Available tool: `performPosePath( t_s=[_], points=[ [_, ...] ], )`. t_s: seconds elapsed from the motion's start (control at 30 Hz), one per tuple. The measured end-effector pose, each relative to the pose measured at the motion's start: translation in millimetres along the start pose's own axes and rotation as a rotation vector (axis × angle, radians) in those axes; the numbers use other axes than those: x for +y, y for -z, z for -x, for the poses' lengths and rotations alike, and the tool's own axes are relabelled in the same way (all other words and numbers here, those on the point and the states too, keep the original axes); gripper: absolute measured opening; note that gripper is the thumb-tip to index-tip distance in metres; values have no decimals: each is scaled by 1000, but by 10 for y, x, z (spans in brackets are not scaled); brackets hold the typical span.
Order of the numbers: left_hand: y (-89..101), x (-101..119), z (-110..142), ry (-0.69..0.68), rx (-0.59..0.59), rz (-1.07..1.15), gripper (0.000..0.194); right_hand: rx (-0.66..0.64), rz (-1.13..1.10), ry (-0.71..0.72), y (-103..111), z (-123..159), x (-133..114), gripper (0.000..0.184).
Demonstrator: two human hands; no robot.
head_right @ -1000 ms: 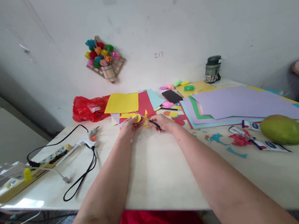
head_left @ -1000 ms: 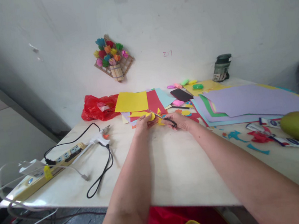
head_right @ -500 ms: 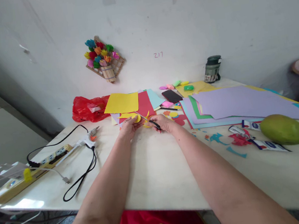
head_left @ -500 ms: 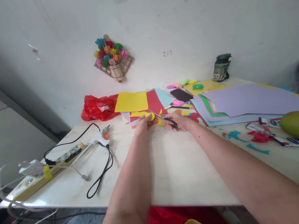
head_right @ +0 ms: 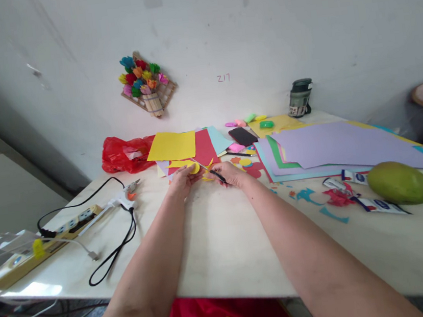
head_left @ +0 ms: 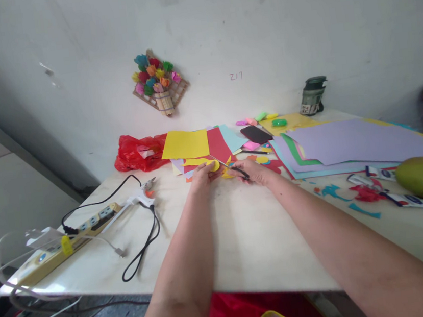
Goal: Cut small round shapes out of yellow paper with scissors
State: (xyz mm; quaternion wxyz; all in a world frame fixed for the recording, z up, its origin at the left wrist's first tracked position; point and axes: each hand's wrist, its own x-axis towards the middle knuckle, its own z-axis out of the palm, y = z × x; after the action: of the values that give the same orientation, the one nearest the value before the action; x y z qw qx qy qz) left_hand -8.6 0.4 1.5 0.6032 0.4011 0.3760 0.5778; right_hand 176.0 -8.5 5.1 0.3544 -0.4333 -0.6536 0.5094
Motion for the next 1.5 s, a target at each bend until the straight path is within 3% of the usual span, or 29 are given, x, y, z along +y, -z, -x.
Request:
performPosePath(
  t_s=[0.37, 0.63, 0.83, 1.03, 1.27, 1.5],
  points=[
    [-12, -1, -23, -7, 85, 83, 16, -2, -78, 44, 21, -30, 54, 30],
    [-24, 14, -19, -49, 9, 116, 23, 122, -100, 83, 52, 0, 24, 37],
    [-38, 32, -3, -57, -7, 100, 28, 137, -184, 103, 26, -16, -9, 40],
    [-11, 25, 13, -88, -109, 37, 32, 161, -215, 113, -36, 24, -120, 39],
    [-45, 33, 42, -77, -129, -26, 30, 186, -268, 166, -86, -51, -86, 42],
    [-58, 24, 59, -53, -104, -83, 35, 293, -382, 189, -87, -92, -113, 50]
  ],
)
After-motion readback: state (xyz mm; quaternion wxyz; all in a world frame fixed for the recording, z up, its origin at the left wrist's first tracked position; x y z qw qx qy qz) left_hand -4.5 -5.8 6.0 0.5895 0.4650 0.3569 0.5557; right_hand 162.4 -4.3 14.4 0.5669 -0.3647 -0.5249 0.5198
